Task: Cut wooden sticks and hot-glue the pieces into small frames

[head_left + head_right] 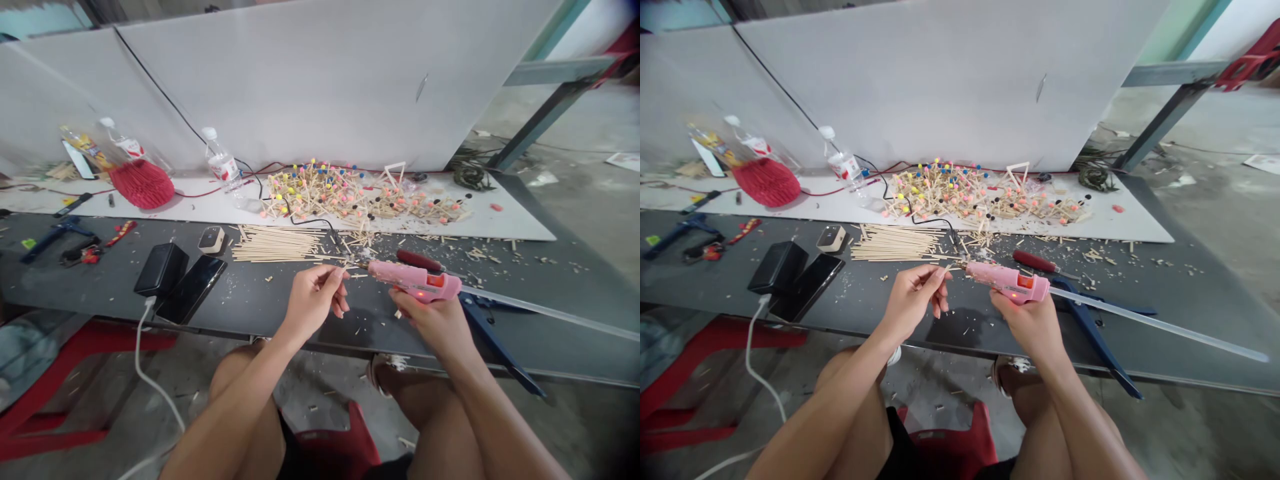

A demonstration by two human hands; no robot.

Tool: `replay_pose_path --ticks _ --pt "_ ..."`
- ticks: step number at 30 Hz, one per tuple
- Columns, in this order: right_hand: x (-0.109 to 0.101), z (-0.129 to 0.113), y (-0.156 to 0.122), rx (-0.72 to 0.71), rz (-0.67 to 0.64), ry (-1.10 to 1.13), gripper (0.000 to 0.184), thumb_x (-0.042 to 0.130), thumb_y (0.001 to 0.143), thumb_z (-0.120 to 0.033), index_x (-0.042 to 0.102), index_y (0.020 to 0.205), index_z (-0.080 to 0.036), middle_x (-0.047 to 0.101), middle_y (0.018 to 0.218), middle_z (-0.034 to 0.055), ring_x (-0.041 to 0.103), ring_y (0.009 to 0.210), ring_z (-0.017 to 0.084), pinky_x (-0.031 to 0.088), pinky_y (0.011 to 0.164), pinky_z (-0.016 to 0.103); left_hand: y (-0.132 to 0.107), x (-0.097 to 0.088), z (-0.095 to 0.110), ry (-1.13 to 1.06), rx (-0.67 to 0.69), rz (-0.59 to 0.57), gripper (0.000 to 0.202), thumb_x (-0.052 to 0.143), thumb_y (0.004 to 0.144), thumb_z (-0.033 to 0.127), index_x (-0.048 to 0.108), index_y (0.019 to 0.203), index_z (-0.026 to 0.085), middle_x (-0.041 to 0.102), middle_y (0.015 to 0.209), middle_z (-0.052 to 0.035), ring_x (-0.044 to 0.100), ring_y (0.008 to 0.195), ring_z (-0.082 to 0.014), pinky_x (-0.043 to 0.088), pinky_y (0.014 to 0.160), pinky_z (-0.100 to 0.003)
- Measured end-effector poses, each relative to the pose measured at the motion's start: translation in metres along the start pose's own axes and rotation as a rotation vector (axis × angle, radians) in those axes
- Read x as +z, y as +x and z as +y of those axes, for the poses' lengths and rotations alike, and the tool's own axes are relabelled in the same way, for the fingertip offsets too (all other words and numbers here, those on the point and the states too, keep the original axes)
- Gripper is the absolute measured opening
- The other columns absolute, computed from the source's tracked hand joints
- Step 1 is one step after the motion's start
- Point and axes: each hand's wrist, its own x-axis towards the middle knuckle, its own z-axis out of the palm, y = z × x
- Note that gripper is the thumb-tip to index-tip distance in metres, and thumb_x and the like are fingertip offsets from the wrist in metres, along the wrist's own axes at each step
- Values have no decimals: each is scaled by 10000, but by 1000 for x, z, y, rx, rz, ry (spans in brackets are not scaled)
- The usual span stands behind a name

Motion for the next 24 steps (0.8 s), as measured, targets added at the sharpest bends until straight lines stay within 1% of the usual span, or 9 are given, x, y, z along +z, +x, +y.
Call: replay_pose_path --ticks 4,11,14,16,18,21,22,24 --pt "-2 6 3 50 -7 30 274 710 706 -349 538 581 -176 528 511 -20 430 466 101 340 444 231 3 -1 -6 24 -31 23 337 620 889 449 648 859 114 551 619 3 591 449 -103 458 373 -189" --pt "-1 3 5 74 -16 125 282 762 684 -399 626 680 -152 608 579 11 477 480 106 343 422 219 6 -4 -12 91 -63 96 332 617 884 444 612 796 124 544 603 11 569 423 -90 426 348 -169" --pt "-5 5 11 86 11 196 323 800 663 -418 667 760 -141 639 626 25 478 476 101 323 391 208 5 -5 -11 107 -34 80 350 620 880 467 609 796 127 551 605 10 570 430 -90 429 354 -170" --pt "-11 7 19 92 39 294 334 822 651 -409 680 785 -138 634 632 20 482 480 96 341 389 202 4 -5 -10 107 -8 63 357 613 886 475 607 803 128 553 601 13 567 434 -86 431 363 -169" --pt "-19 10 30 98 30 418 300 832 648 -362 692 784 -135 638 661 22 522 526 99 427 444 201 3 -6 -9 108 3 50 360 602 895 477 604 805 129 552 596 15 566 437 -86 435 371 -171" --pt "-34 17 46 171 -54 582 278 822 598 -201 709 848 -157 692 855 47 632 691 131 545 587 216 1 -8 -8 112 7 43 357 594 900 474 605 806 129 549 598 17 567 444 -87 438 377 -175" --pt "-39 21 51 188 -72 609 277 803 580 -147 704 838 -162 699 903 56 658 749 147 571 642 230 0 -8 -7 113 7 42 354 594 899 470 607 807 128 550 602 16 567 445 -87 437 378 -175" --pt "-46 30 63 213 -78 618 204 762 600 -115 677 779 -164 703 898 75 687 805 179 600 706 273 0 -11 -7 119 9 45 345 592 900 458 613 811 125 555 609 12 567 447 -86 436 380 -173"
